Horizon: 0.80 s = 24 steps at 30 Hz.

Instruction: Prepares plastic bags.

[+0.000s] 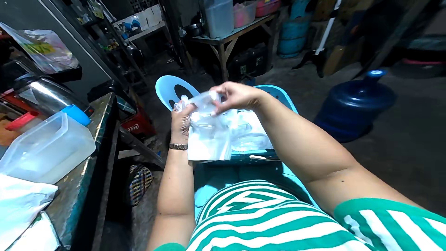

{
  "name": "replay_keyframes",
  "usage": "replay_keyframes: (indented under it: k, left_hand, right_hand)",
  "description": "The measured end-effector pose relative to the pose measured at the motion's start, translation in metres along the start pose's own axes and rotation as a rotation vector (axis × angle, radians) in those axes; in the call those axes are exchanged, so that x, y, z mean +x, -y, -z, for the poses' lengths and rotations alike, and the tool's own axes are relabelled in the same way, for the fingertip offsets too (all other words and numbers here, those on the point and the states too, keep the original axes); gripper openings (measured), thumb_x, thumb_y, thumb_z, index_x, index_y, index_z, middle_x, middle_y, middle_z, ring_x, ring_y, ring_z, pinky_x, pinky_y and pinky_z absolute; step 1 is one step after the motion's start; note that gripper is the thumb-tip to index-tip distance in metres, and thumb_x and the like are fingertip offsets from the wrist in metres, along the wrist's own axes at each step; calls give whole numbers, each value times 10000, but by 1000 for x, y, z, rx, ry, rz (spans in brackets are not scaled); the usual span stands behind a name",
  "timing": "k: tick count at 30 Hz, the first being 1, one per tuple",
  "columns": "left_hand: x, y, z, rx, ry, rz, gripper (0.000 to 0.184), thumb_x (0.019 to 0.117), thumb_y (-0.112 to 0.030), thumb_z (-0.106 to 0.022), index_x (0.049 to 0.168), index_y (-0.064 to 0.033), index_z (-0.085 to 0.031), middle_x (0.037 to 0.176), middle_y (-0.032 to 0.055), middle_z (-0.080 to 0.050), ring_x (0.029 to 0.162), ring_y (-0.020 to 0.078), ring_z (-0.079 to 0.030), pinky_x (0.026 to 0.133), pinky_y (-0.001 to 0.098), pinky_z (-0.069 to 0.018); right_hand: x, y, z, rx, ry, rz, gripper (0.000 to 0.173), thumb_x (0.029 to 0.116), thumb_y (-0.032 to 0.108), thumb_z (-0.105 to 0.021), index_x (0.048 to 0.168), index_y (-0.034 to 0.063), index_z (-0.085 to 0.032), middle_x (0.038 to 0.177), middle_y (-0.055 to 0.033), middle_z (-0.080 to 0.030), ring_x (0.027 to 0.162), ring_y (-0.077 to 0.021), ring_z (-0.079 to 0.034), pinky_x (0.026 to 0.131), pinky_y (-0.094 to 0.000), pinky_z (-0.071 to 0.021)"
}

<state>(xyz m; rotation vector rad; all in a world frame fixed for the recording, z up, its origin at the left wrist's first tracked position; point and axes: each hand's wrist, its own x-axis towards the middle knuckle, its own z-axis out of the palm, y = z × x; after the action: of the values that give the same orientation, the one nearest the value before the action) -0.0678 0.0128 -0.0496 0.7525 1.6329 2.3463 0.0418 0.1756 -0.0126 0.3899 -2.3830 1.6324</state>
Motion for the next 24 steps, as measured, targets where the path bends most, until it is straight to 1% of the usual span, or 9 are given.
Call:
replay_keyframes:
  k: [1, 3, 5, 8, 14, 18, 20, 22, 24]
  left_hand:
    - [1, 0, -1, 20, -11, 7, 180, 924, 98, -583, 1017, -56, -598, 823, -18, -684, 747, 44, -675, 718, 229, -591]
    - [1, 0, -2, 40, 15, 32, 142, 944, 62, -602, 1018, -60, -600, 823, -19, -682, 740, 34, -669, 707, 217, -584]
    - [3, 0, 0, 15, 81, 66, 114, 990, -33, -617, 1096, -68, -598, 874, -4, -696, 774, 51, -684, 725, 235, -597]
    - [6, 1, 4, -9, 131, 93, 172, 1041, -146, -578, 1192, -74, -619, 908, -5, -700, 796, 48, -686, 739, 229, -595]
    - [8, 4, 8, -2, 273, 135, 197, 1064, -172, -527, 1141, -44, -654, 838, -1, -683, 732, 49, -672, 688, 221, -591]
    - [8, 4, 7, 13, 255, 126, 185, 1064, -167, -524, 1115, -49, -657, 839, -4, -694, 733, 42, -676, 689, 218, -592]
    - [8, 4, 8, 32, 237, 126, 200, 1067, -194, -528, 1136, -53, -651, 857, -1, -703, 742, 44, -682, 697, 221, -596]
    - [6, 3, 6, 55, 219, 132, 227, 1070, -218, -522, 1158, -50, -648, 868, 7, -704, 746, 48, -684, 698, 227, -598]
    - [6, 3, 4, 98, 195, 131, 245, 1066, -237, -533, 1160, -46, -654, 867, 13, -694, 744, 50, -672, 692, 227, -589]
  right_hand:
    - [3, -3, 3, 16, -133, 54, 196, 877, -24, -719, 1061, -32, -653, 911, -35, -683, 796, -41, -641, 775, -243, -560]
    - [9, -8, 7, 67, -364, 149, 251, 898, -2, -706, 1128, -6, -605, 877, -24, -673, 710, -43, -624, 673, -230, -546]
    - [10, -9, 13, 115, -514, 180, 348, 920, 6, -688, 1257, 5, -600, 891, -32, -680, 668, -50, -619, 628, -224, -547]
    - [9, -10, 23, 40, -604, 11, 119, 973, 90, -677, 1062, 13, -695, 837, -10, -681, 629, -40, -615, 620, -220, -555]
    - [20, -43, 22, -357, -278, -527, 226, 1007, 194, -675, 1036, -25, -720, 835, -123, -679, 683, -191, -652, 715, -404, -587]
    - [29, -71, 12, -625, 107, -732, 185, 1007, 81, -600, 1016, -67, -710, 895, -200, -691, 780, -295, -662, 775, -503, -549]
    - [32, -70, 10, -727, 248, -767, 170, 1011, 74, -599, 1040, -37, -725, 941, -187, -688, 838, -290, -650, 806, -502, -528]
    - [30, -59, 9, -793, 223, -685, 145, 1005, 77, -629, 1038, -3, -744, 955, -151, -714, 835, -254, -678, 816, -471, -552]
    - [29, -52, 14, -859, 133, -505, 114, 902, 96, -779, 966, 2, -779, 963, -193, -729, 936, -357, -688, 885, -603, -519]
